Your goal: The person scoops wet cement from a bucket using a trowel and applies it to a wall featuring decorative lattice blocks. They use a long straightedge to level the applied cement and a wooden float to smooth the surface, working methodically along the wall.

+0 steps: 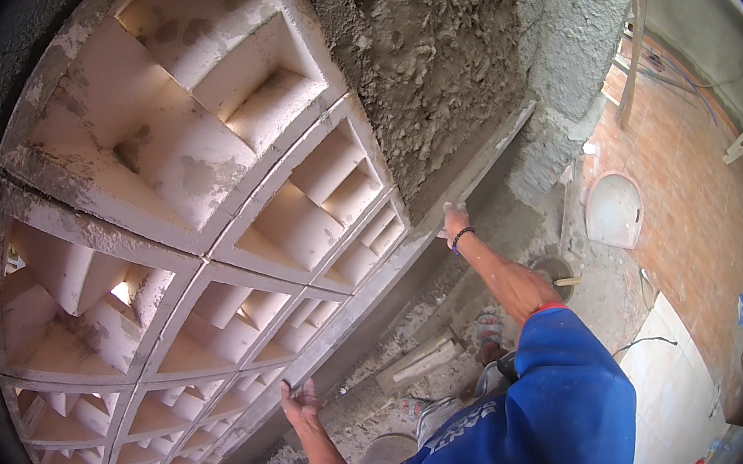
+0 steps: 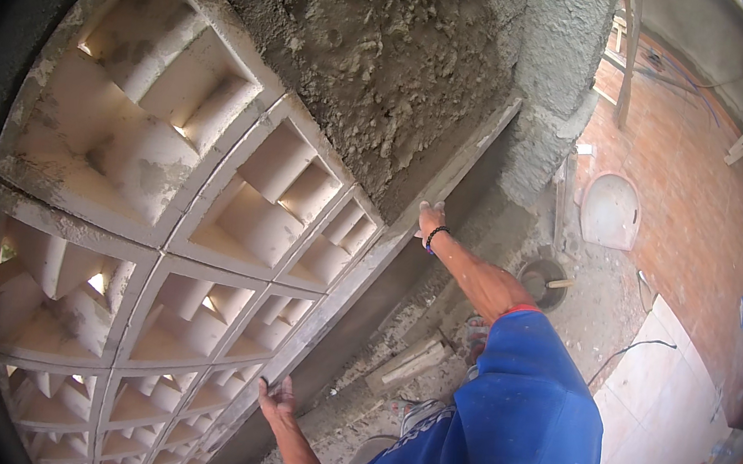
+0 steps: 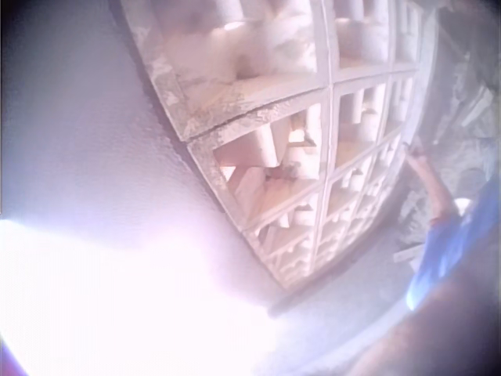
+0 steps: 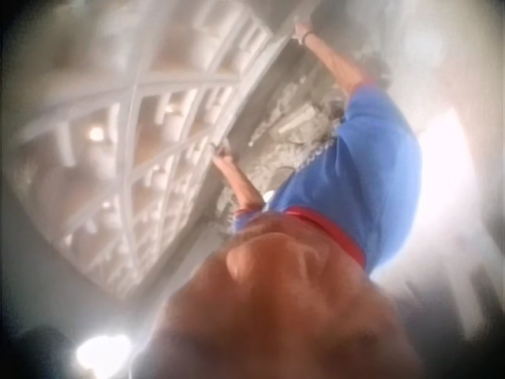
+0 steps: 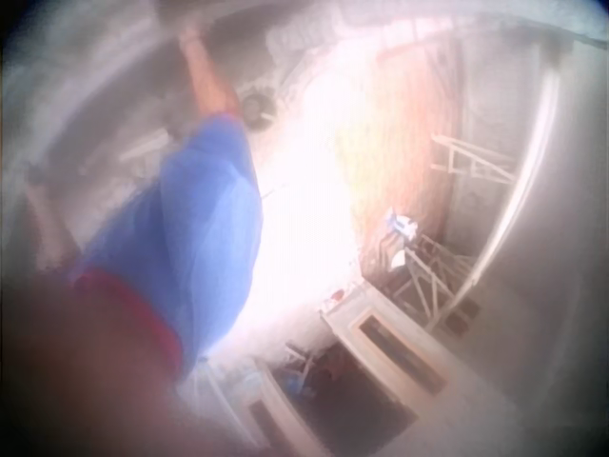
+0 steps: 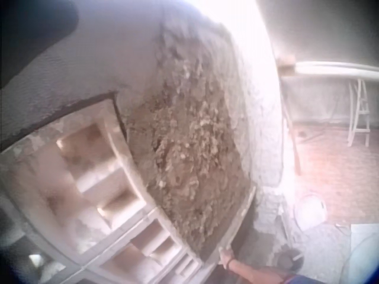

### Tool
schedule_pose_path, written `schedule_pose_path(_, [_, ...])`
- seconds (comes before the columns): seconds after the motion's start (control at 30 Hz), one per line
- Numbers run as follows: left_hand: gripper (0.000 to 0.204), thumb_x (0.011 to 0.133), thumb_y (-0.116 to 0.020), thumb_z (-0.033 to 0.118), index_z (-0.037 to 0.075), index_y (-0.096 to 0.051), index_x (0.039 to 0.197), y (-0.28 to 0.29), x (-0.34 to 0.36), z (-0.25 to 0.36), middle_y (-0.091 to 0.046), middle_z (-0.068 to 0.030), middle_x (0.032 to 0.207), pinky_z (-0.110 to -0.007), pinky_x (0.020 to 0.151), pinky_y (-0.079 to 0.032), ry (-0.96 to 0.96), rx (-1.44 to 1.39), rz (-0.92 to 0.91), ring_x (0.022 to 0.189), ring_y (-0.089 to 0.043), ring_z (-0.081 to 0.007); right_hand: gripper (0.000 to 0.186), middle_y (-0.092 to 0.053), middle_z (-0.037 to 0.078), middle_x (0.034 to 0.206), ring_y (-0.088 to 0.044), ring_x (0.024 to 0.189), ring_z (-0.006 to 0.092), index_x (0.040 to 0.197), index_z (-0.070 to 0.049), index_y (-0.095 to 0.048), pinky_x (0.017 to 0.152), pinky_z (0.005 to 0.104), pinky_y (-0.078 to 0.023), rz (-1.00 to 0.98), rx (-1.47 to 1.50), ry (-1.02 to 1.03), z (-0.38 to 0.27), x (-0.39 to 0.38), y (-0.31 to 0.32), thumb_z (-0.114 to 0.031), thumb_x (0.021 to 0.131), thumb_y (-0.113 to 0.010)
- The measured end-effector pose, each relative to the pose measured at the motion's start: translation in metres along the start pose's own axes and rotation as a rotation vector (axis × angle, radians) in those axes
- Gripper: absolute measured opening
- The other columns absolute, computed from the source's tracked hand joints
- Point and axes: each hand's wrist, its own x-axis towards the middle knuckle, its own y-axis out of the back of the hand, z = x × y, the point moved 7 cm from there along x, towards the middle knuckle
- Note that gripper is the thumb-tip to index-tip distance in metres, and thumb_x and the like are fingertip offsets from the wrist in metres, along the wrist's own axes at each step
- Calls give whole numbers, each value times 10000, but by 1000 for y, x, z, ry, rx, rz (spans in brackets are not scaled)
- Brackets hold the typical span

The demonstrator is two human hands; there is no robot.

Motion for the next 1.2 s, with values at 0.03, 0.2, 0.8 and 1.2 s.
schedule_pose_path(0.03, [320,858,-628,308,71,-570,1066,-1,-4,4,-608,-105,1101,-468,871,-473,-4,8,10,994,-585,-269,736,-162,203,1482,-339,1250,477,1464,-155,1,954,593,-386,-7,6,4,-2,-4,-2,-273,922,-482])
schedule_pose_path(0.2, [357,835,-655,298,64,-558,1085,-5,-7,20,-596,-115,1113,-475,868,-480,-10,-5,-16,997,-583,-279,728,-144,192,1489,-290,1286,470,1464,-148,-7,958,601,-381,-6,37,2,-14,-15,-9,-265,924,-480])
schedule_pose_path(0.8, [367,810,-690,275,63,-559,1080,-11,-49,75,-590,-112,1128,-455,815,-510,-58,-5,5,1004,-577,-287,739,-18,90,1529,-223,1353,370,1460,-100,0,965,598,-380,-26,6,79,-71,-105,-40,-293,923,-470])
schedule_pose_path(1.2, [343,823,-673,289,74,-566,1068,-16,-78,124,-597,-100,1095,-416,786,-521,-103,-4,-1,946,-600,-262,720,-157,144,1498,-393,1239,419,1452,-75,-30,880,521,-491,10,-68,117,-100,-158,-63,-319,922,-451])
